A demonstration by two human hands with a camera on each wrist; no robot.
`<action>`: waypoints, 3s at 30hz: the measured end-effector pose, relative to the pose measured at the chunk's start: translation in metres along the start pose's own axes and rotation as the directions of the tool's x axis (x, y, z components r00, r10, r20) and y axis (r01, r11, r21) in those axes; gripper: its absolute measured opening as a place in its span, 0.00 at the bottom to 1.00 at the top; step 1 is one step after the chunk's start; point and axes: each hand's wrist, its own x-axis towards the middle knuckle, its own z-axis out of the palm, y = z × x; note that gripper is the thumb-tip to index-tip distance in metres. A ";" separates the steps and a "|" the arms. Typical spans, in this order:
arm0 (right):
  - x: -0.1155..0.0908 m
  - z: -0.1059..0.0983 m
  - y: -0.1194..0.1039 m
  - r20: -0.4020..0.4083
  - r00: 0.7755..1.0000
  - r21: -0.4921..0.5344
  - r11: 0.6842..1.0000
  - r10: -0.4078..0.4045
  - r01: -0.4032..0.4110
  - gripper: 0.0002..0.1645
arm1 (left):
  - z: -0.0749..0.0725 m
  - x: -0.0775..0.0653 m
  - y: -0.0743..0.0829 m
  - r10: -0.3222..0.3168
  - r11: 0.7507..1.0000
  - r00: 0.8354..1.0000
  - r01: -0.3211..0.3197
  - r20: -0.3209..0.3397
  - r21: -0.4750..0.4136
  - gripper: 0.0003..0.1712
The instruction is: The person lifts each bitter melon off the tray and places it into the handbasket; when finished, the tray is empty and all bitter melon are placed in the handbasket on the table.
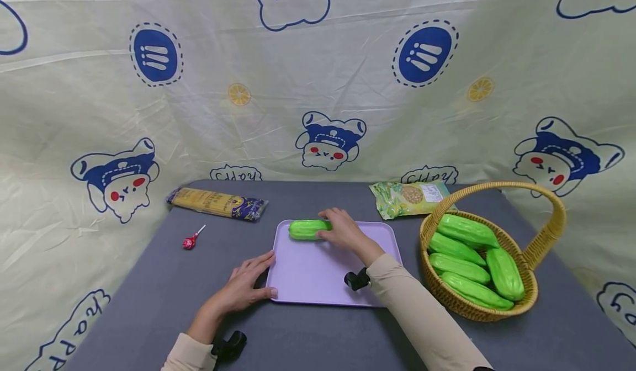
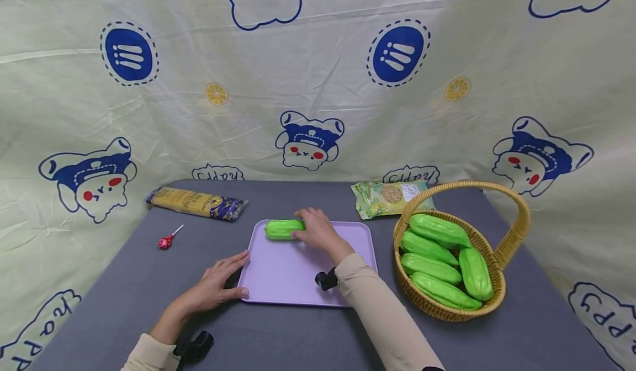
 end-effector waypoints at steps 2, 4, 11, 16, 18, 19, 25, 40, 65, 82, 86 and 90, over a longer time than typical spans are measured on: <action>0.001 0.001 0.001 0.001 1.000 -0.004 1.000 -0.001 0.001 0.31 | 0.000 0.000 0.000 0.001 1.000 1.000 -0.001 -0.002 -0.001 0.45; 0.001 0.002 0.002 0.002 1.000 -0.008 1.000 -0.004 0.004 0.30 | 0.000 0.000 0.000 0.002 1.000 1.000 -0.002 -0.004 0.000 0.45; 0.001 0.005 0.004 -0.016 0.999 -0.011 0.999 -0.035 0.035 0.26 | 0.000 0.000 0.000 0.009 1.000 1.000 -0.009 -0.016 0.001 0.45; -0.001 0.004 0.003 -0.020 0.999 0.000 0.999 -0.035 0.035 0.25 | 0.000 0.000 -0.001 0.007 1.000 1.000 -0.007 -0.014 0.004 0.45; -0.001 0.004 0.002 -0.026 0.999 0.003 0.999 -0.037 0.037 0.25 | -0.001 0.000 -0.001 0.005 1.000 1.000 -0.005 -0.012 0.000 0.45; -0.002 0.004 0.002 -0.029 0.999 0.003 0.999 -0.039 0.039 0.24 | -0.001 0.000 -0.001 0.005 1.000 1.000 -0.005 -0.011 0.000 0.45; -0.005 0.001 0.001 -0.043 0.998 -0.003 0.999 -0.045 0.045 0.24 | -0.001 0.000 0.000 0.006 1.000 1.000 -0.006 -0.009 0.000 0.45; -0.026 -0.032 -0.016 -0.084 0.991 0.015 0.995 -0.101 0.103 0.25 | 0.000 0.000 0.001 0.005 1.000 1.000 -0.005 -0.014 0.006 0.45; -0.108 -0.092 -0.014 -0.261 0.946 -0.032 0.981 -0.191 0.189 0.26 | 0.000 0.001 -0.001 0.004 1.000 1.000 -0.004 0.007 -0.003 0.45; -0.170 -0.124 0.030 -0.406 0.890 -0.134 0.977 -0.209 0.169 0.30 | 0.000 0.000 0.000 0.004 1.000 1.000 -0.004 0.007 -0.011 0.46; -0.184 -0.128 0.038 -0.429 0.884 -0.157 0.979 -0.185 0.129 0.30 | 0.000 0.000 0.000 0.002 1.000 1.000 -0.002 0.005 -0.012 0.45; -0.194 -0.131 0.048 -0.446 0.875 -0.167 0.978 -0.189 0.127 0.32 | -0.001 0.000 0.000 0.000 1.000 1.000 0.000 0.006 -0.014 0.45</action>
